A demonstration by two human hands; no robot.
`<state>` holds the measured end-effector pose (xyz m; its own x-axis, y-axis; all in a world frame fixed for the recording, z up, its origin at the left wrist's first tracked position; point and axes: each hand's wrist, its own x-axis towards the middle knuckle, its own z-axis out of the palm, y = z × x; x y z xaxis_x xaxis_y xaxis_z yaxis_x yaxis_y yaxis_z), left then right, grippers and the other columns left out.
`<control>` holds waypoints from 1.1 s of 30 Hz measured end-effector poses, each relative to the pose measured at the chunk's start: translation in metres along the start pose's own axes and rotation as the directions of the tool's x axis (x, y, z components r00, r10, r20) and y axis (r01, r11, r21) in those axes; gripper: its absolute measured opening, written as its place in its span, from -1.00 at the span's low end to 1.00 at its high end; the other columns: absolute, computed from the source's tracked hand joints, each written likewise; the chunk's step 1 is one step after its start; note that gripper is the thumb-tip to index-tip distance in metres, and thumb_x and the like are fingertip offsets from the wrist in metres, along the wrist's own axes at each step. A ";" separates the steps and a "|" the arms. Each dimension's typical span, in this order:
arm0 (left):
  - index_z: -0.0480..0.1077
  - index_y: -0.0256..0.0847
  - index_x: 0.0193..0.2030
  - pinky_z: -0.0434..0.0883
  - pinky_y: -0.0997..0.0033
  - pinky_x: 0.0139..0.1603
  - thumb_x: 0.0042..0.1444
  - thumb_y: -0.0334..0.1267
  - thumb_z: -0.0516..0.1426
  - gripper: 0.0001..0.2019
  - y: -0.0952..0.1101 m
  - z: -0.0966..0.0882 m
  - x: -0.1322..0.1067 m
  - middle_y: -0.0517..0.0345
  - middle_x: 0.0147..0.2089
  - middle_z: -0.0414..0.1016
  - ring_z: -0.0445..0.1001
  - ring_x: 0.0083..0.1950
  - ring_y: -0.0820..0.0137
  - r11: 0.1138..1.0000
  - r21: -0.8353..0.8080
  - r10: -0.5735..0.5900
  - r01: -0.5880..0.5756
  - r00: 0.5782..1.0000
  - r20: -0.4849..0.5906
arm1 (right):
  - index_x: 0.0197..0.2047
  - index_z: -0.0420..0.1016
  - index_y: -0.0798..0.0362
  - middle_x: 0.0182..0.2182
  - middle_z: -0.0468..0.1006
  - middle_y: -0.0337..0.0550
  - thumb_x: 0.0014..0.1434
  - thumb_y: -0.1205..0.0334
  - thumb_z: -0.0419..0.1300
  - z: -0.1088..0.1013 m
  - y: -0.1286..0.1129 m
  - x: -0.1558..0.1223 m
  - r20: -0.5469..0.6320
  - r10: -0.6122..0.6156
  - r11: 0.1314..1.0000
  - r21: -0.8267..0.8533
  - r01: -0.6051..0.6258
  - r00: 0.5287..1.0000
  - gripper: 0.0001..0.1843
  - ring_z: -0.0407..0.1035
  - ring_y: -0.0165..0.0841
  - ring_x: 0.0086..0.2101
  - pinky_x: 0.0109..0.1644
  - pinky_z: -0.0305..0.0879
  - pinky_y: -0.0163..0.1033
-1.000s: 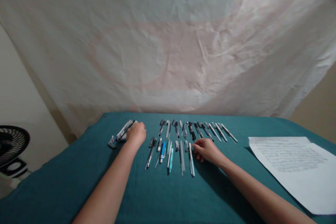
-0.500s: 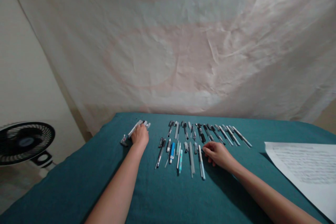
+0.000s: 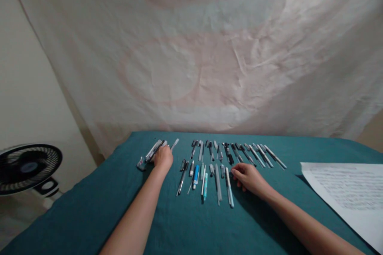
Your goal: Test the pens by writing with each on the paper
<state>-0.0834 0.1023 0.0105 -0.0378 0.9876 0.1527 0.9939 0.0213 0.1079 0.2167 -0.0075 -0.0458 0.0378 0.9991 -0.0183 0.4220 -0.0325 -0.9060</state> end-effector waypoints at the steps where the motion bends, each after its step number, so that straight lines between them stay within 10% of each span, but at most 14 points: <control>1: 0.37 -0.30 -0.09 0.30 0.34 -0.09 0.16 -0.28 -0.08 -0.71 0.006 -0.003 0.000 -0.13 -0.10 0.44 0.42 -0.06 0.24 0.998 -0.051 0.032 -0.032 0.999 0.003 | -0.37 0.37 0.12 -0.60 0.39 -0.27 0.06 0.10 0.05 0.000 0.000 0.000 -0.010 0.006 1.000 0.024 -0.006 1.000 -0.75 0.29 -0.48 -0.70 -0.76 0.18 -0.43; 10: 0.42 -0.28 -0.11 0.34 0.55 -0.26 0.12 -0.23 -0.03 -0.70 0.100 -0.020 -0.062 0.13 -0.21 0.54 0.47 -0.24 0.43 0.734 -0.549 0.528 -0.399 0.844 0.093 | -0.35 0.39 0.12 -0.66 0.33 -0.33 0.01 -0.10 0.13 -0.012 -0.022 -0.007 -0.094 -0.041 0.876 0.475 0.081 0.995 -0.60 0.14 -0.56 -0.71 -0.70 0.06 -0.45; 16: 0.47 -0.19 -0.25 0.33 0.59 -0.32 0.07 -0.23 0.02 -0.78 0.125 -0.014 -0.095 0.22 -0.29 0.55 0.47 -0.29 0.46 0.680 -0.574 0.611 -0.457 0.785 0.099 | -0.36 0.45 0.16 -0.62 0.32 -0.29 -0.06 -0.02 0.23 -0.013 -0.032 -0.013 -0.057 0.013 0.773 0.634 0.026 0.998 -0.63 0.12 -0.57 -0.66 -0.65 0.03 -0.45; 23: 0.09 -0.37 0.18 0.03 0.20 0.19 0.16 -0.14 -0.09 -0.50 0.055 -0.012 -0.031 -0.19 0.25 0.09 0.05 0.26 0.17 0.948 -0.258 0.163 -0.184 0.982 -0.099 | -0.43 0.47 0.10 -0.65 0.30 -0.31 -0.03 0.09 0.22 -0.019 -0.011 0.003 -0.066 0.185 0.576 0.816 -0.053 0.981 -0.78 0.13 -0.56 -0.68 -0.68 0.09 -0.47; 27: 0.00 -0.57 0.20 -0.10 -0.04 0.19 0.13 -0.14 -0.08 -0.41 -0.007 -0.001 -0.004 -0.43 0.28 -0.09 -0.13 0.30 -0.03 0.989 -0.092 -0.129 0.114 0.976 -0.178 | -0.44 0.46 0.12 -0.67 0.29 -0.33 -0.01 0.11 0.21 -0.020 -0.007 0.006 -0.059 0.218 0.526 0.848 -0.067 0.974 -0.78 0.13 -0.58 -0.70 -0.69 0.10 -0.50; 33: 0.09 -0.44 0.16 -0.04 0.07 0.18 0.14 -0.11 -0.12 -0.48 -0.035 0.027 0.004 -0.29 0.21 0.13 0.06 0.24 0.08 0.985 0.044 -0.157 0.167 0.974 -0.162 | -0.42 0.44 0.15 -0.66 0.29 -0.34 -0.02 0.13 0.23 -0.018 -0.010 0.004 -0.091 0.235 0.521 0.852 -0.047 0.968 -0.78 0.15 -0.60 -0.69 -0.70 0.11 -0.52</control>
<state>-0.1151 0.1097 -0.0193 -0.2100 0.9335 0.2907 0.9774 0.1924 0.0882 0.2290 -0.0037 -0.0287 0.2181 0.9568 -0.1923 -0.5540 -0.0409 -0.8315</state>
